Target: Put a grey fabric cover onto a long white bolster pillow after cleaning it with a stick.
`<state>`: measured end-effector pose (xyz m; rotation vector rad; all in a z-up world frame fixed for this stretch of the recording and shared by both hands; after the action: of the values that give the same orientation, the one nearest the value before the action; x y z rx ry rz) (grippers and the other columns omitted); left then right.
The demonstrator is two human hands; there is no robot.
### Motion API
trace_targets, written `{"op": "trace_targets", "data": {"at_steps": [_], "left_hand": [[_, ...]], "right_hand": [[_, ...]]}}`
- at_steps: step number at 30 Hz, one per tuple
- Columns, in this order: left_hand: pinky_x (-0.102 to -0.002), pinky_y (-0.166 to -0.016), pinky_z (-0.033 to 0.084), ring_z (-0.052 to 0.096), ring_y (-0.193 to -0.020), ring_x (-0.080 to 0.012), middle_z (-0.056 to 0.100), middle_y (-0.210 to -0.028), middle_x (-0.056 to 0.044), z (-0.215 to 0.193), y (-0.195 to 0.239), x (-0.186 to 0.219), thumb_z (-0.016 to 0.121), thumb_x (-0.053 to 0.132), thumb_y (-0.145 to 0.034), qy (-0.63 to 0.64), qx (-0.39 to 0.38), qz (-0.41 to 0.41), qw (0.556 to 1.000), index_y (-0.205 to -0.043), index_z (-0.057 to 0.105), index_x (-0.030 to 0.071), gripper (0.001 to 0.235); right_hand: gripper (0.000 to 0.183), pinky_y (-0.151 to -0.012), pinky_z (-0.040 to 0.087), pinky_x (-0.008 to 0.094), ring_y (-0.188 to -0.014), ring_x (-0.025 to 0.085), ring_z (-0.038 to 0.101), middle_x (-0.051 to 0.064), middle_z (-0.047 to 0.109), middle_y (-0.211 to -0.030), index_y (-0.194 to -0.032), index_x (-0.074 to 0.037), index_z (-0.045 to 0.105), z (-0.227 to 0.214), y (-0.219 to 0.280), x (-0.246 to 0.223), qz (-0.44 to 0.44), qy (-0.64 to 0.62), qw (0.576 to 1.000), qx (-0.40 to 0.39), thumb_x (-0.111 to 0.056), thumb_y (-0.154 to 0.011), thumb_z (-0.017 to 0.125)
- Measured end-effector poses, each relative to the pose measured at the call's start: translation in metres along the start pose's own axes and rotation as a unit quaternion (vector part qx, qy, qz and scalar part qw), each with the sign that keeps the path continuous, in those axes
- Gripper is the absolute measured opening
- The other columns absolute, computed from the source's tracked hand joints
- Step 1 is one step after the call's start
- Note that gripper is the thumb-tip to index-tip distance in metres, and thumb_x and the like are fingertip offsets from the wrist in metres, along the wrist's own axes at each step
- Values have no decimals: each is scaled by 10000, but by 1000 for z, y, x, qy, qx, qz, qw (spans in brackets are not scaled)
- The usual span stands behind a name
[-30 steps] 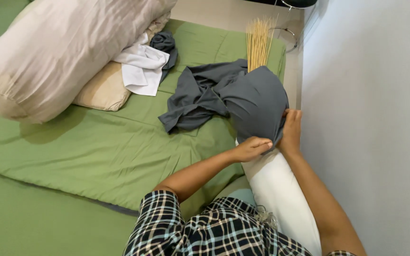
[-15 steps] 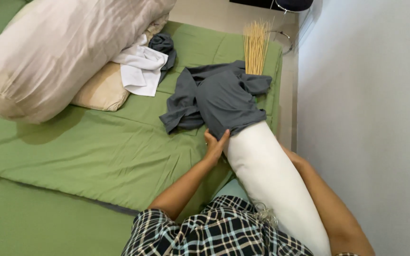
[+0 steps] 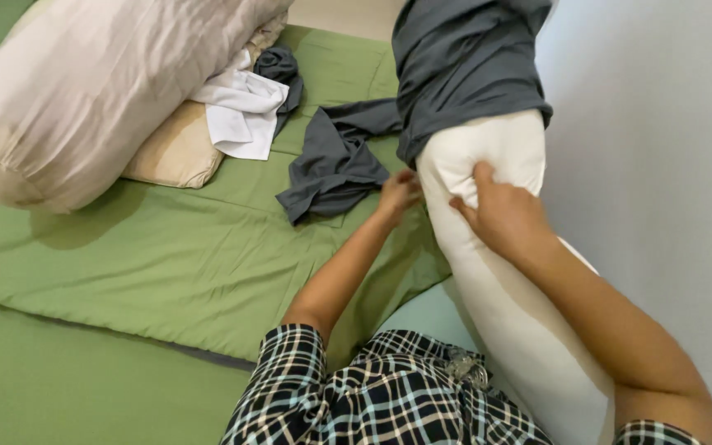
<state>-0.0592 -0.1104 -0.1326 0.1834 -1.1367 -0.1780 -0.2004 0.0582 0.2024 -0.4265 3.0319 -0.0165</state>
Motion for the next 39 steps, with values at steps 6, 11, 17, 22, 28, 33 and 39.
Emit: {"op": "trace_targets", "data": {"at_steps": [6,11,17,22,28,33,39], "left_hand": [[-389,-1053,474,606,-1157,-322,636,-1239,-163,-86,-14,74,703,173,-945,-196,329,292,876,-1285,616,29,378],[-472,-1136,395,500,-1357,-407,536,-1453,-242,-44,-28,171,750,415,-920,-402,195,470,762,-1396,524,24,656],[-574,-1016,425,556,-1277,-373,594,-1353,-183,-14,-63,181,754,533,-808,-692,34,103,713,-1493,396,172,853],[-488,-898,535,701,-997,-404,739,-1031,-189,-78,-179,166,680,421,-887,-604,92,192,768,-999,802,118,345],[-448,-968,545,701,-1106,-367,756,-1180,-182,-172,-178,270,605,284,-964,-307,471,342,753,-1219,726,73,352],[-474,-1214,332,432,-1426,-443,444,-1519,-280,-122,-60,222,752,301,-958,-456,272,454,715,-1479,446,-36,692],[-789,-1095,94,180,-1516,-417,248,-1624,-180,17,137,151,864,603,-658,-578,45,291,761,-1506,401,101,1089]], "right_hand": [[506,-714,536,565,-795,471,687,273,699,-820,-1208,-41,443,129,6,-17,-68,-32,985,-153,-434,-956,638],[457,-724,520,557,-794,461,679,244,704,-791,-1193,-38,456,127,1,-23,-217,-85,952,-200,-361,-952,673],[406,-651,494,447,-705,311,629,141,664,-748,-1169,-96,616,116,-54,9,-263,-206,901,-276,-343,-890,777],[264,-690,474,345,-750,183,570,97,627,-869,-1170,-56,668,153,-83,60,-118,-376,919,0,-235,-984,728],[424,-782,532,316,-1014,191,613,99,608,-1178,-1430,-57,565,155,-88,67,-157,-451,871,117,-162,-1024,634],[249,-717,529,343,-829,244,651,133,641,-1019,-1207,-60,715,153,-117,67,-127,-346,928,49,-156,-981,681],[132,-749,491,379,-832,274,588,142,608,-920,-1050,-15,610,180,-136,71,-213,-392,884,139,-139,-1069,568]]}}
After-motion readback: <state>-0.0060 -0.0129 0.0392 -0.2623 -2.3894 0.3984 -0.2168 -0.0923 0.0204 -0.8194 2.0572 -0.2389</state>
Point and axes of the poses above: each hand's wrist, its own y-axis away from the middle knuckle, its own z-axis out of the palm, x = y × z, the point moved 1 cm from there along -y, towards the middle knuckle
